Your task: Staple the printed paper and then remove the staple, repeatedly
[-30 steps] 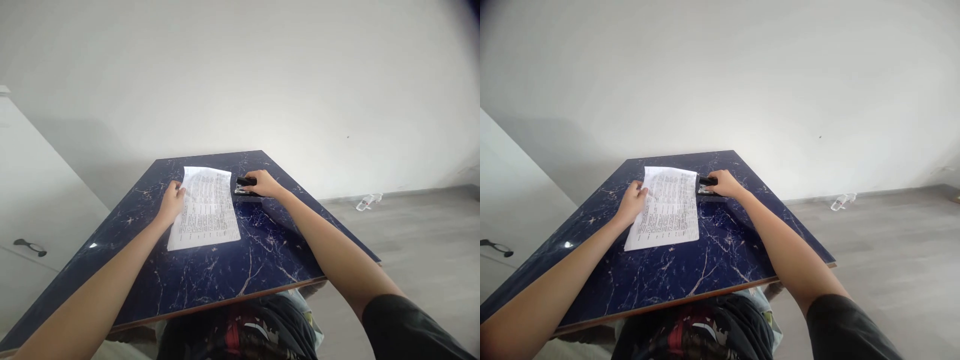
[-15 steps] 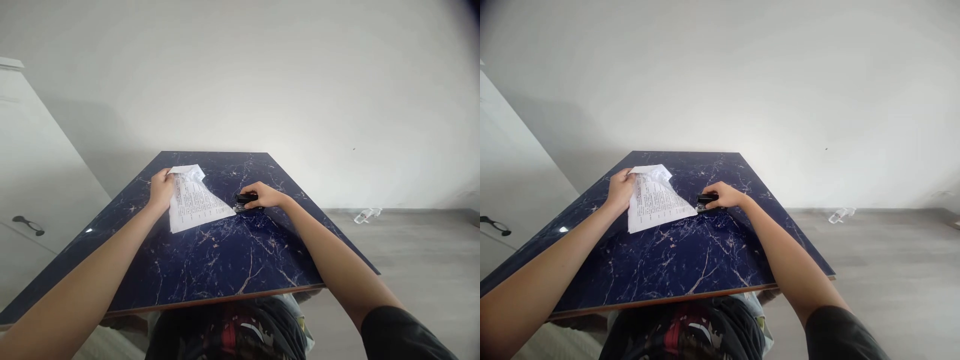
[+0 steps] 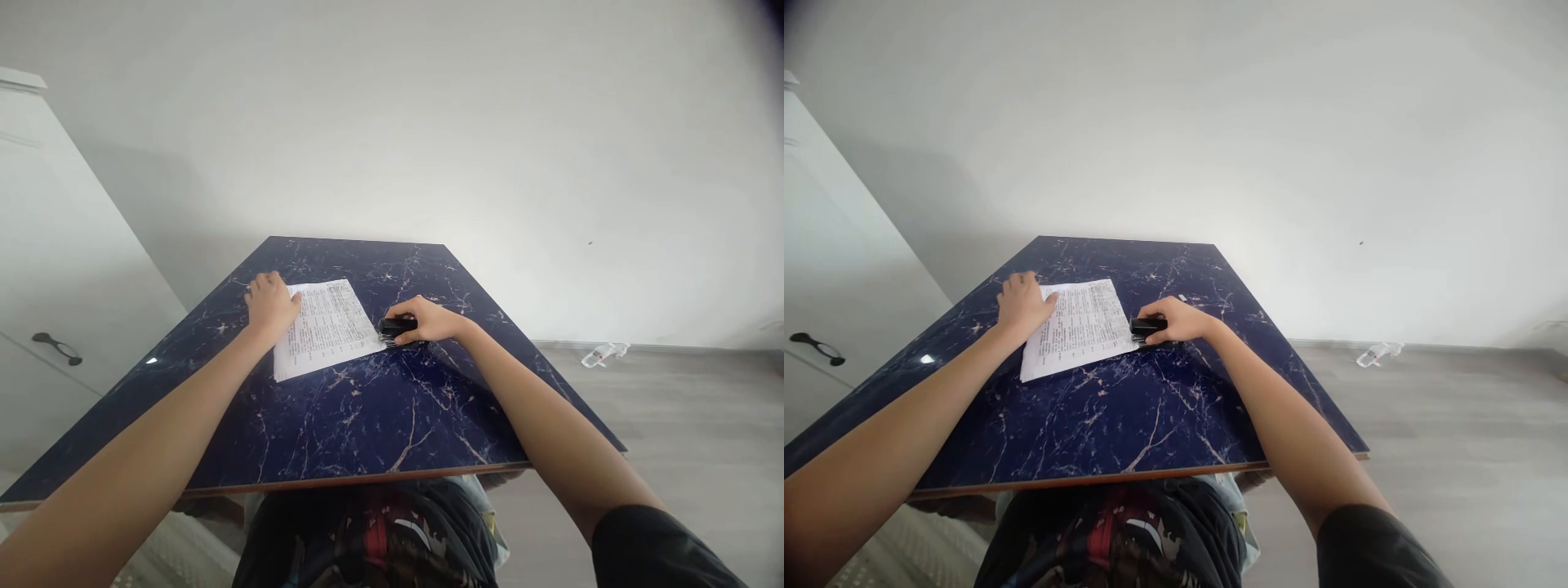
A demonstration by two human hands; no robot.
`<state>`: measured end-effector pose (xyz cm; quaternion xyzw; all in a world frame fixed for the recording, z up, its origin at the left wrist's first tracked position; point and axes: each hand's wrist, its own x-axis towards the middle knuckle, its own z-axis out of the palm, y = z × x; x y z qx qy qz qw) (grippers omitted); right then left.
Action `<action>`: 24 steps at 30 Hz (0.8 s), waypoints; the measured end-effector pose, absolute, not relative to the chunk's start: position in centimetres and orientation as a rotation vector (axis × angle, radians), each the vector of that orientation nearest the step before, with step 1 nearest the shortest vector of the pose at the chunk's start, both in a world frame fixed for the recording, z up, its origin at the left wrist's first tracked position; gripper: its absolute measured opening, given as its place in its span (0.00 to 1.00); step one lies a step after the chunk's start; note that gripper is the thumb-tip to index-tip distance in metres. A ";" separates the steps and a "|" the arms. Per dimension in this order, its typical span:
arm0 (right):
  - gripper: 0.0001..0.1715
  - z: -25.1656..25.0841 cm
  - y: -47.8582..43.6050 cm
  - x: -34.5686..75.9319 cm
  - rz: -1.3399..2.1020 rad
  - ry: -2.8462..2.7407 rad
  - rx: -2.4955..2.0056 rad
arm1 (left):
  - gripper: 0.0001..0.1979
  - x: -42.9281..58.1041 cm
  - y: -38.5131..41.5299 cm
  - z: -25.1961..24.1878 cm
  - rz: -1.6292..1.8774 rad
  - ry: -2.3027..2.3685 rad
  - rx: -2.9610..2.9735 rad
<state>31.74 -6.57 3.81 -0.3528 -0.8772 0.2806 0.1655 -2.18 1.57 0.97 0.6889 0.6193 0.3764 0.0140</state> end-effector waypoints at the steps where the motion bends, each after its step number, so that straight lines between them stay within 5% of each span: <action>1: 0.17 3.9 -6.6 31.7 0.812 -2.500 -1.000 | 0.17 -1.5 0.8 1.3 1.150 1.749 2.254; 6: 0.19 3.7 -6.9 30.6 0.802 -2.512 -1.036 | 0.23 2.9 -3.4 1.3 0.595 0.948 2.367; 11: 0.38 2.8 -7.4 28.0 0.632 -2.287 -1.419 | 0.21 5.4 -5.0 -0.7 0.466 0.695 2.407; 16: 0.28 2.1 -7.4 26.8 0.445 -2.293 -1.475 | 0.19 4.2 -4.0 -1.5 0.313 0.637 2.417; 24: 0.27 2.0 -7.7 26.2 0.392 -2.290 -1.474 | 0.16 4.3 -3.7 -1.5 0.379 0.599 2.392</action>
